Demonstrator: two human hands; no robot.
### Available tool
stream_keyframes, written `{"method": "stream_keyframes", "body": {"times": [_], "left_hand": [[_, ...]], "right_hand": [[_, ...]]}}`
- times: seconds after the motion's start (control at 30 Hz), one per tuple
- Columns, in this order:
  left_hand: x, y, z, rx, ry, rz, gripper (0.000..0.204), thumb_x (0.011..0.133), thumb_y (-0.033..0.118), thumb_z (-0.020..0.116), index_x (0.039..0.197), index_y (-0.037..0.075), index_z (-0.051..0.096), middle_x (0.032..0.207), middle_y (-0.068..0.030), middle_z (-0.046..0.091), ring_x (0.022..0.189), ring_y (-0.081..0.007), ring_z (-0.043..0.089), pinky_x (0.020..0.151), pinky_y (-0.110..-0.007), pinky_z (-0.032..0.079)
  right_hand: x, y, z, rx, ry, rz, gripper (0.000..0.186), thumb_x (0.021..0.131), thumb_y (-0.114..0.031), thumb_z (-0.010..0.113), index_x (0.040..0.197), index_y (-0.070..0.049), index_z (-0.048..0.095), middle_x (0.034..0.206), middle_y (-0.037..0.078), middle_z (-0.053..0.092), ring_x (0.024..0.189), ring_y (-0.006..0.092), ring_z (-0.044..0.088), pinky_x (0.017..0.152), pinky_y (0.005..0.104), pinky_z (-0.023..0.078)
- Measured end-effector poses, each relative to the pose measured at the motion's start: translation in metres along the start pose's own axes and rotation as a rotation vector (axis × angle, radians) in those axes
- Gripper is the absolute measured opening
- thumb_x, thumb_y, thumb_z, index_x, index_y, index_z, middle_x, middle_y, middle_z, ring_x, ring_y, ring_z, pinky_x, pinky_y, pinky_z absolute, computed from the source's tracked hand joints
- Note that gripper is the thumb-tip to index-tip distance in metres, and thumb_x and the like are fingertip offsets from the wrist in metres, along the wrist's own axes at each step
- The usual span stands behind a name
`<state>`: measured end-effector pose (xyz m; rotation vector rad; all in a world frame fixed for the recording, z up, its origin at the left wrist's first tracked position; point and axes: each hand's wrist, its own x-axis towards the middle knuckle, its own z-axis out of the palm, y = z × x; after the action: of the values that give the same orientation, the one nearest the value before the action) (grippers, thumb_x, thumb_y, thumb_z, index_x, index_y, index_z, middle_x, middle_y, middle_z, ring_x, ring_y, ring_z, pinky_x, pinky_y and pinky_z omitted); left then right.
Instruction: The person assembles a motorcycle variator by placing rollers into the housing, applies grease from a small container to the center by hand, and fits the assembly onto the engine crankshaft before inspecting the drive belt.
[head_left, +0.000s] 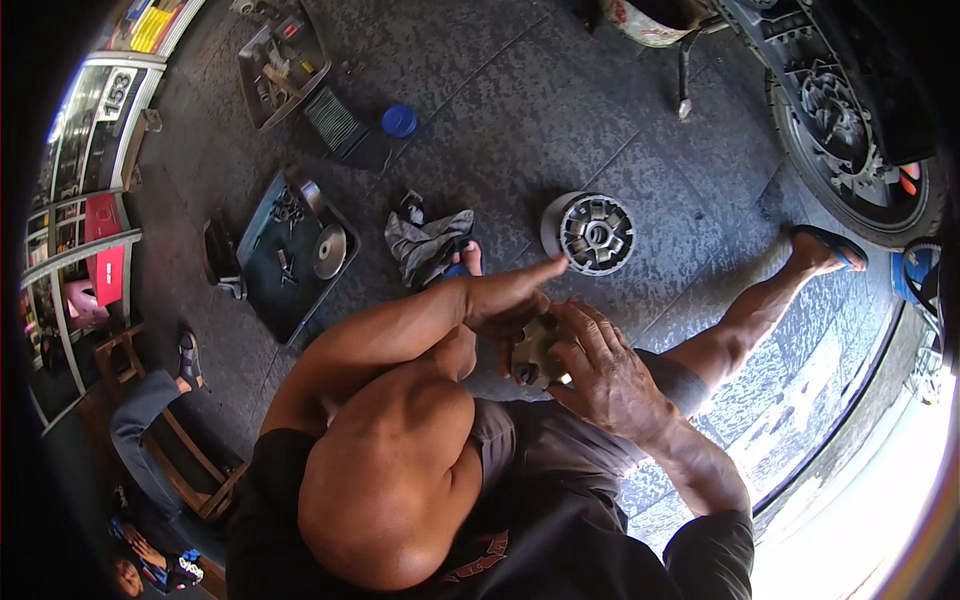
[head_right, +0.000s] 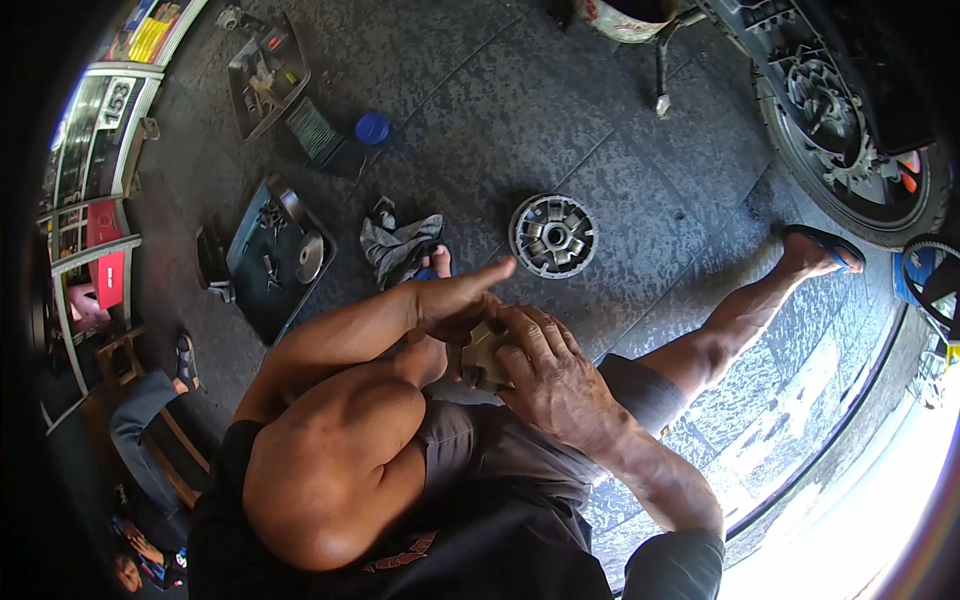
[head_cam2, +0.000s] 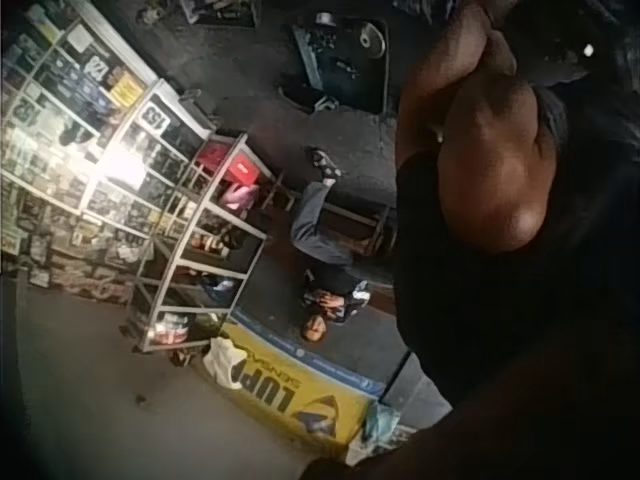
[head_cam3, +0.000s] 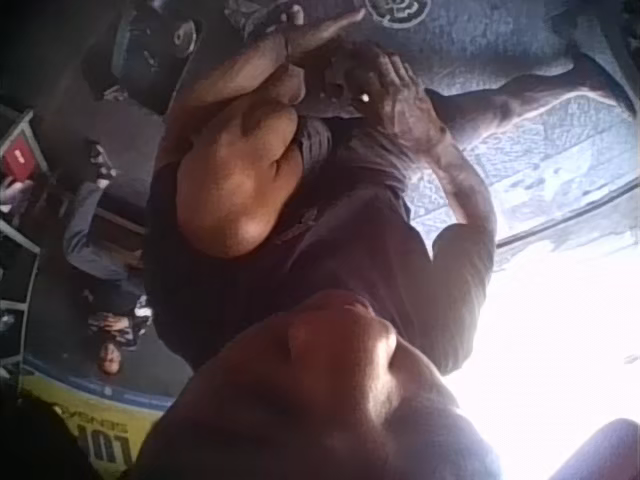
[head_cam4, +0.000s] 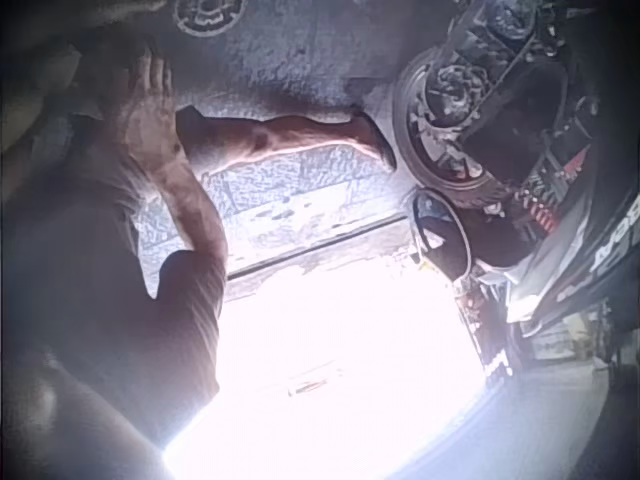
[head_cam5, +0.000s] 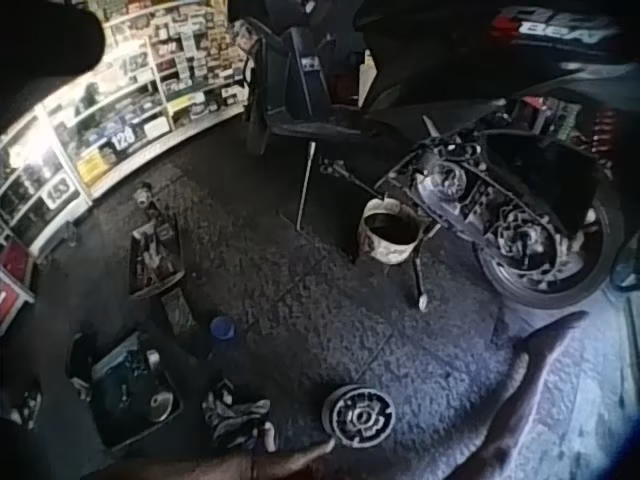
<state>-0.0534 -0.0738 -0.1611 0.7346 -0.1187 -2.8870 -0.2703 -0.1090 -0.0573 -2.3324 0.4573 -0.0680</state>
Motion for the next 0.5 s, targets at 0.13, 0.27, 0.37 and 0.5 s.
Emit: {"method": "stream_keyframes", "body": {"times": [0.13,0.27,0.37,0.5], "left_hand": [[0.01,-0.006,0.008,-0.053,0.115,0.219,0.081,0.094,0.073,0.034,0.123,0.001,0.059,0.11,-0.0156,0.066,0.097,-0.0267,0.067,0.071,-0.04,0.058],[0.014,0.002,0.018,0.132,0.268,0.368,0.054,0.1,0.054,0.048,0.115,0.004,0.062,0.1,-0.0081,0.068,0.083,-0.0171,0.067,0.067,-0.03,0.055],[0.022,-0.003,0.009,0.088,0.281,0.432,0.041,0.101,0.042,0.052,0.109,0.004,0.064,0.095,-0.0061,0.068,0.08,-0.0123,0.066,0.063,-0.027,0.055],[0.023,0.001,0.008,0.091,0.288,0.45,0.034,0.1,0.035,0.054,0.104,0.003,0.066,0.092,-0.0062,0.067,0.077,-0.012,0.065,0.06,-0.027,0.054]], "right_hand": [[-0.009,0.004,0.014,0.079,0.103,0.155,0.054,0.068,-0.019,0.085,0.107,0.001,0.054,0.134,0.025,0.045,0.119,0.0441,0.051,0.099,0.0527,0.046],[-0.011,0.001,0.02,0.024,0.187,0.307,0.056,0.069,-0.021,0.085,0.111,-0.001,0.054,0.134,0.025,0.044,0.115,0.0437,0.052,0.096,0.0513,0.047],[-0.012,0.0,0.014,0.006,0.175,0.262,0.055,0.071,-0.022,0.084,0.115,-0.004,0.055,0.133,0.023,0.044,0.11,0.0405,0.052,0.093,0.0499,0.047],[-0.014,0.002,0.001,-0.032,0.087,0.193,0.053,0.074,-0.024,0.081,0.121,-0.01,0.058,0.126,0.017,0.048,0.105,0.0345,0.053,0.086,0.0465,0.047]]}}
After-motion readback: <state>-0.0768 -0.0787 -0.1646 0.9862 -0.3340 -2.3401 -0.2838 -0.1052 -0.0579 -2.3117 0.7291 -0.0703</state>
